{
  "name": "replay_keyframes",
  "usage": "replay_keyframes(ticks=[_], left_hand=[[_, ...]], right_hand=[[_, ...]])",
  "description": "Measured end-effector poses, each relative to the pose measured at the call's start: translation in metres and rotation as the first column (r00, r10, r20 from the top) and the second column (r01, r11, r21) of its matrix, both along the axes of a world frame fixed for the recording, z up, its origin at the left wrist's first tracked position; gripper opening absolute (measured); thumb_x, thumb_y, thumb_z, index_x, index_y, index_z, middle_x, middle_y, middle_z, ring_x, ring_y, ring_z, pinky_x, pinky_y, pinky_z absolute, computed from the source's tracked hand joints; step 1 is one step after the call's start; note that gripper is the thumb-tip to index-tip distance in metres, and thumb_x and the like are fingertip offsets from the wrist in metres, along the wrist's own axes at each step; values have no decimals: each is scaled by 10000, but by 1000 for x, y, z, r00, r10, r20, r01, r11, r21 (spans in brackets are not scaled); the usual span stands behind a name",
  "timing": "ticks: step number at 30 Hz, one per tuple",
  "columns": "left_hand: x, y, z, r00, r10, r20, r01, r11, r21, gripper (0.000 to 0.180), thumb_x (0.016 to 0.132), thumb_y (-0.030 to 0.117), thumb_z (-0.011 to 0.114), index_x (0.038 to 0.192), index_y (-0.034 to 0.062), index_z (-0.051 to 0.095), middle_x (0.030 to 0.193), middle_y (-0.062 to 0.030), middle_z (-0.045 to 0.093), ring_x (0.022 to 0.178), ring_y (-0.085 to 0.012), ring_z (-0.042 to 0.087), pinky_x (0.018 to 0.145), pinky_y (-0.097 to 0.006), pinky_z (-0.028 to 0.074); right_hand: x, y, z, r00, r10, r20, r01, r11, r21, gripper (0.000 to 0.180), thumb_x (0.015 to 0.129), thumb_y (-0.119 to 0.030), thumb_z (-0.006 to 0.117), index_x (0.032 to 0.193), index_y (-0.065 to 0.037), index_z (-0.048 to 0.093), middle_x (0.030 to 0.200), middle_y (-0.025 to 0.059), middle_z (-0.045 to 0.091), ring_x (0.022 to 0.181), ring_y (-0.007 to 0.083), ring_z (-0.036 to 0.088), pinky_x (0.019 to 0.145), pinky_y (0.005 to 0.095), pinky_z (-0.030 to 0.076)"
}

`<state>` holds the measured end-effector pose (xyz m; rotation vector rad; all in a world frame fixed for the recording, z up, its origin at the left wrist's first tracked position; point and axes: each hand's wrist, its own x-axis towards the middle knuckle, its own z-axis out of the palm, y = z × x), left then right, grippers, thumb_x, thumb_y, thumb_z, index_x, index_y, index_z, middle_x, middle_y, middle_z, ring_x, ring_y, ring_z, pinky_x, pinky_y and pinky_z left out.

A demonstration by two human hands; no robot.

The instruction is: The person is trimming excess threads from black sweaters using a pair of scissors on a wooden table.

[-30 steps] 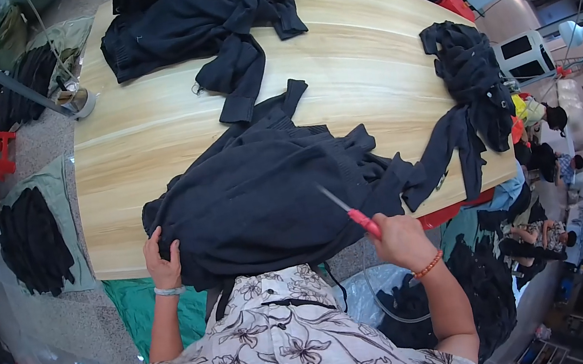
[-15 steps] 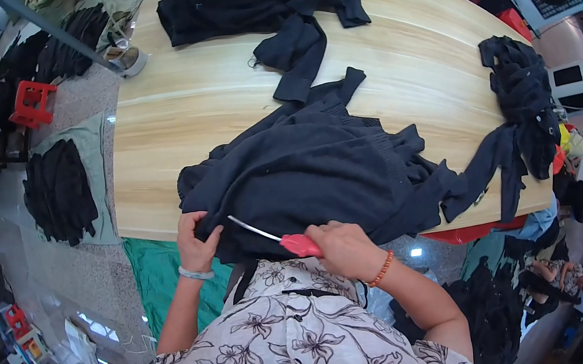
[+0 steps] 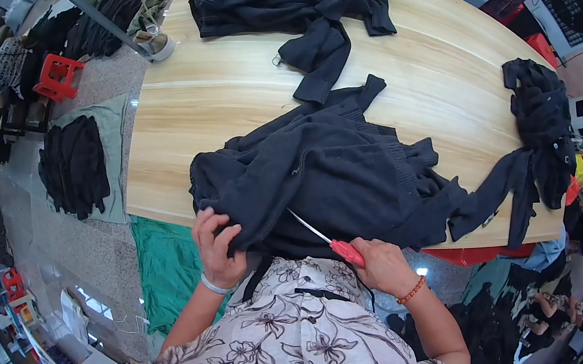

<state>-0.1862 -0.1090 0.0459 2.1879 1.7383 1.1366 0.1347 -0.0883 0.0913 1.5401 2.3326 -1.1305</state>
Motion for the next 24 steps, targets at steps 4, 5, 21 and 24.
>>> replay_keyframes(ticks=[4,5,21,24], left_hand=[[-13,15,-26,924,285,255,-188,919,-346,313,805,38,653,1080,47,503,1106,-159,574,1074,-332,571,953,-465,421],[-21,16,-29,811,417,410,-172,840,-514,280,854,51,644,1089,35,493,1035,-144,589,957,-274,619,867,-384,482],[121,121,236,461,-259,849,441,897,34,382,935,103,636,1239,-13,437,1128,-61,574,1030,-99,546,920,-221,416],[97,131,249,431,-286,856,375,919,119,468,959,187,604,1329,-41,428,1202,-100,580,1118,-167,567,995,-286,422]], right_hand=[[14,-4,2,999,33,-5,-33,999,-22,246,837,-171,641,1057,-76,587,858,171,652,847,352,646,729,452,510],[16,-2,4,999,37,-10,-37,999,-14,246,837,-171,641,1057,-76,587,858,171,652,847,352,646,729,452,510],[-32,17,-53,907,216,-362,-202,976,77,609,867,-278,618,1414,-95,425,1387,246,471,1284,375,460,1080,438,364],[38,51,-57,952,22,-304,39,980,193,645,863,-283,627,1438,-102,398,1435,229,422,1333,364,399,1119,429,315]])
